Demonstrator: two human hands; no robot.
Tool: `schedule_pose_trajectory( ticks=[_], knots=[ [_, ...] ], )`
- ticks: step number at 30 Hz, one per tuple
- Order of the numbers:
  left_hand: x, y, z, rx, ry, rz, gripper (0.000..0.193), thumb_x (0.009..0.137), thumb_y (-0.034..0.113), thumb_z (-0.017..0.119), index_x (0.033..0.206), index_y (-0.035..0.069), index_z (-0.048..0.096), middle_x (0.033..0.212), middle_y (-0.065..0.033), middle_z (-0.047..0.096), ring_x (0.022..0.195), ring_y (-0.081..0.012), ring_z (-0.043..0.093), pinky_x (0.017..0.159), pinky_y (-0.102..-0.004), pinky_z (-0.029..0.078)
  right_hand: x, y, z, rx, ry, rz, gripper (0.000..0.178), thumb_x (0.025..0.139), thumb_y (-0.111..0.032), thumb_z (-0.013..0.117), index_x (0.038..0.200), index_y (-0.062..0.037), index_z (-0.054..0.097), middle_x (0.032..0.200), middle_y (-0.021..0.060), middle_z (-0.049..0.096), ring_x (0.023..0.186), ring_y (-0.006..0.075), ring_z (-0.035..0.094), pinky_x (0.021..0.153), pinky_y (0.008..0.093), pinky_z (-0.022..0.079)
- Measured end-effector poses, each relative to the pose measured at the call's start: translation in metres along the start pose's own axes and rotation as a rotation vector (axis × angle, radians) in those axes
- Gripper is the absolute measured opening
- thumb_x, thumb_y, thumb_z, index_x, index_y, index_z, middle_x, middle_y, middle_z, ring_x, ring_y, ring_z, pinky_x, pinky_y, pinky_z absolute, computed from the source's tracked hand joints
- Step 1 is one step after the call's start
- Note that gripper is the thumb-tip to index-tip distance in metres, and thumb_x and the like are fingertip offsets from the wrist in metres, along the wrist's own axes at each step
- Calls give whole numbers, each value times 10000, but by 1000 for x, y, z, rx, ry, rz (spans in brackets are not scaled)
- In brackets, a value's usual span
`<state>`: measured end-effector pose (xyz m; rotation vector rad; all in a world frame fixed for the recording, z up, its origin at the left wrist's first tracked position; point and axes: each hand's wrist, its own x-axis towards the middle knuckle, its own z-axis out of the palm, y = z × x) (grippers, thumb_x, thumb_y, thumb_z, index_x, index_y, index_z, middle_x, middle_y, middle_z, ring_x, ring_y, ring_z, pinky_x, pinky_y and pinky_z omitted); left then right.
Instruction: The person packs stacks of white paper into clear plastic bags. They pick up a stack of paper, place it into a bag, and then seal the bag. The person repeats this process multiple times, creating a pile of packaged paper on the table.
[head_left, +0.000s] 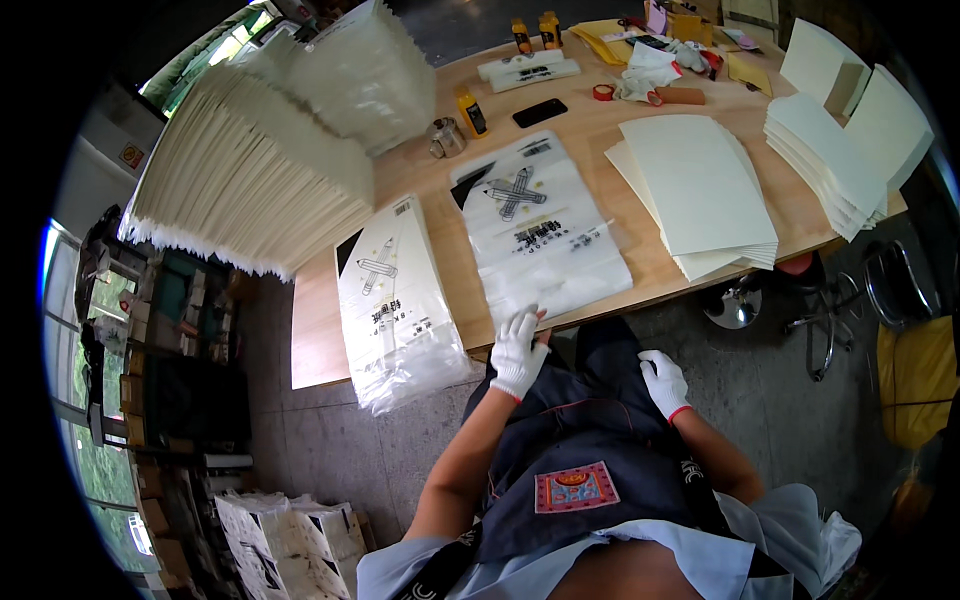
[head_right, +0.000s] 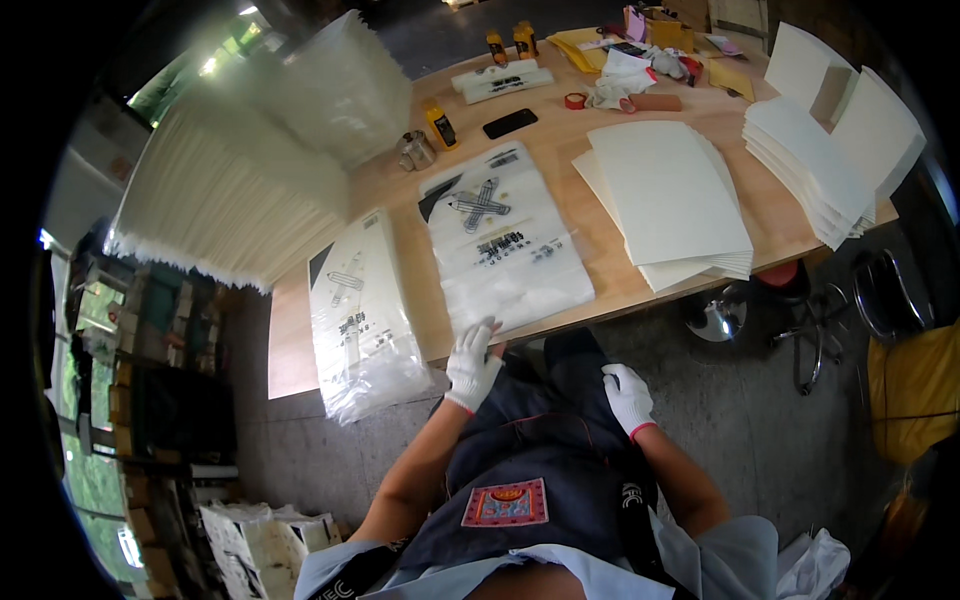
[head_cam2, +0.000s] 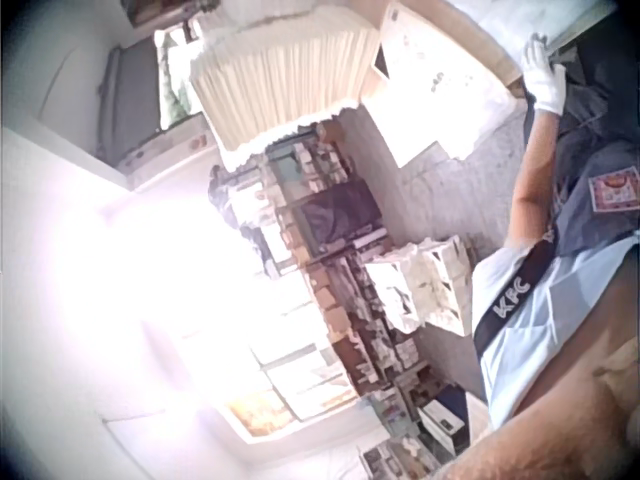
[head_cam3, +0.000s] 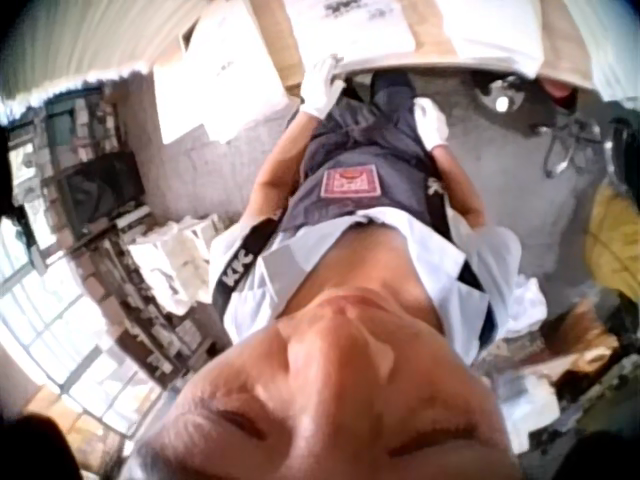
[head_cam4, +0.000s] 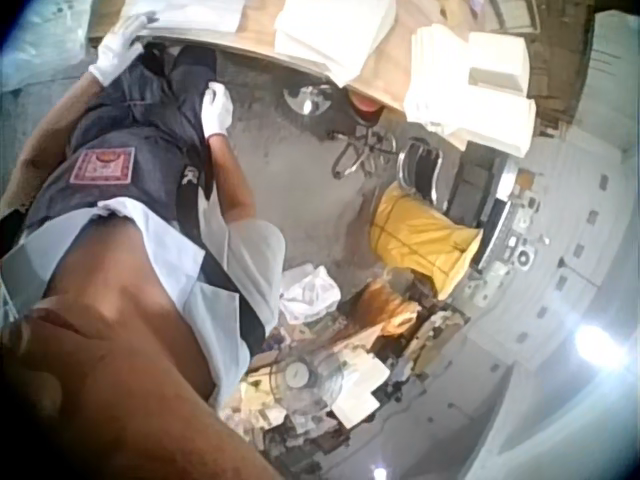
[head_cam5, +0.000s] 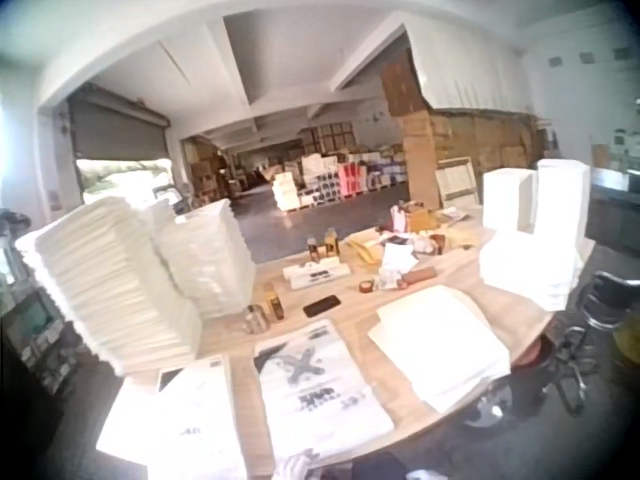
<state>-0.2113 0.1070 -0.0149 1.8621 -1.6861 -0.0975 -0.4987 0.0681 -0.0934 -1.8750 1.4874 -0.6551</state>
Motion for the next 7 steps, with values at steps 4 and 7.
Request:
schedule_pose_trajectory(
  ticks=[4, 7],
  knots=[
    [61, -11, 27, 158, -100, 42, 494, 821, 303, 639, 1265, 140, 497, 1353, -111, 470, 1236, -342, 429, 999, -468, 370, 0, -13, 3, 7, 3, 4, 177, 845, -192, 593, 1003, -122, 633, 1011, 108, 648, 957, 313, 606, 828, 392, 478],
    [101, -7, 41, 308, -408, -47, 726, 804, 495, 623, 1400, 161, 375, 1514, -119, 260, 1388, -351, 236, 1115, -491, 221, 0, -4, 5, 5, -3, -25, 200, 831, -191, 616, 1012, -109, 629, 1042, 129, 639, 989, 324, 595, 843, 398, 474]
  ],
)
